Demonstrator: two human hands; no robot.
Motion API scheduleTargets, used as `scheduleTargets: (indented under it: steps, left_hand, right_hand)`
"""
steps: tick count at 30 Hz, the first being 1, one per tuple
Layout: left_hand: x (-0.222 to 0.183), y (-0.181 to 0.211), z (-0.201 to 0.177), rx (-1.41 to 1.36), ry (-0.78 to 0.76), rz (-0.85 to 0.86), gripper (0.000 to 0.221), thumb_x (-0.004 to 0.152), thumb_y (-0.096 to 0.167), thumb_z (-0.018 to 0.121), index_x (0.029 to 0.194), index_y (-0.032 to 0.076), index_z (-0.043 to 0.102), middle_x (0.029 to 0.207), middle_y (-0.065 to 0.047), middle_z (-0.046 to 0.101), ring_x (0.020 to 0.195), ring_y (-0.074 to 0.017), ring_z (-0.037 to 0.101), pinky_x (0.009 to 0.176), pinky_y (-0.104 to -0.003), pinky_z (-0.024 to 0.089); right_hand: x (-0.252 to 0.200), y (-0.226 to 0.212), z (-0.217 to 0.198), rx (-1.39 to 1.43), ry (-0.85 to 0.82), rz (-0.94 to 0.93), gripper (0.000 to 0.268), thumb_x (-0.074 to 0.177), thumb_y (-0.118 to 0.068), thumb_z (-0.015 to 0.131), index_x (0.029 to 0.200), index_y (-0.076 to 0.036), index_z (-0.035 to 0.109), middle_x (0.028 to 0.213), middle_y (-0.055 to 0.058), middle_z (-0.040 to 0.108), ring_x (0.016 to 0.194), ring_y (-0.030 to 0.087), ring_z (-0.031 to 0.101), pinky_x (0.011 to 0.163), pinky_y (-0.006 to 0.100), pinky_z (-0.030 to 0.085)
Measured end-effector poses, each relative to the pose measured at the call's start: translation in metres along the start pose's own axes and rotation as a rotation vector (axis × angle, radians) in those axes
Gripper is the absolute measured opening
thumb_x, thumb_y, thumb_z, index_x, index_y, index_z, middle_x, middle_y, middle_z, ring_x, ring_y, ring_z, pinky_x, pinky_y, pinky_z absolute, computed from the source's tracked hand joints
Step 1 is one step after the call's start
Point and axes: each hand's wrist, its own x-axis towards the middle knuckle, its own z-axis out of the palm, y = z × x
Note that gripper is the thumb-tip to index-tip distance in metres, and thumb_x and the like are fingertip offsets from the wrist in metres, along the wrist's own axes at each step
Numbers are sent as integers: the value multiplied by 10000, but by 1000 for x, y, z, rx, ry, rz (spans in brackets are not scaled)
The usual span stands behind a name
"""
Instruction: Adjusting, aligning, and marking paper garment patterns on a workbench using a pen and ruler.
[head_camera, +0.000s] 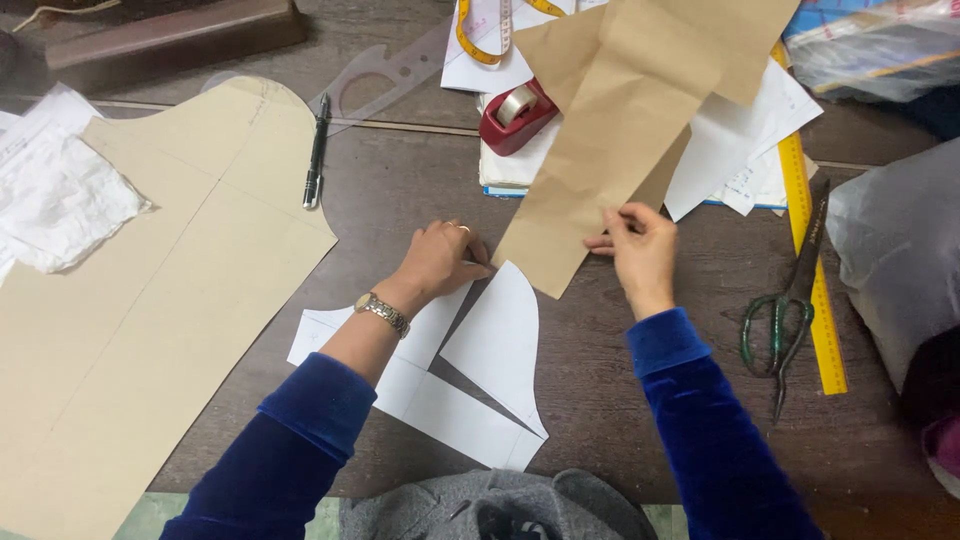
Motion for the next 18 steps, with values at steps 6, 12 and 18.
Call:
scheduleTargets:
  steps: [6, 12, 18]
  left_hand:
    - [-3, -3, 2, -133, -18, 20, 143, 774, 195, 760, 909, 150, 747, 913, -34, 693, 935, -197, 662, 862, -365, 511]
    - [-22, 4, -7, -250, 62, 135, 202, 800, 168, 744, 970, 61, 719, 938, -128, 670, 965, -295, 676, 852, -419, 560]
    - [-64, -24, 2, -219, 356, 84, 344, 869, 264, 689, 1170, 107, 632, 1043, -119, 588, 1054, -331, 595, 897, -446, 510]
  right_hand:
    - [-23, -3, 24, -1, -128, 120, 131, 950, -89, 596, 991, 34, 606, 868, 191, 613, 692, 363, 700, 589, 379, 632]
    - [-55, -19, 36, -73, -405, 371, 167, 908, -98, 634, 963, 59, 644, 834, 235, 686, 658, 293, 718, 567, 306, 615]
    - [-72, -41, 27, -133, -535, 479, 171, 891, -104, 645, 927, 61, 665, 799, 232, 714, 618, 241, 715, 540, 273, 605]
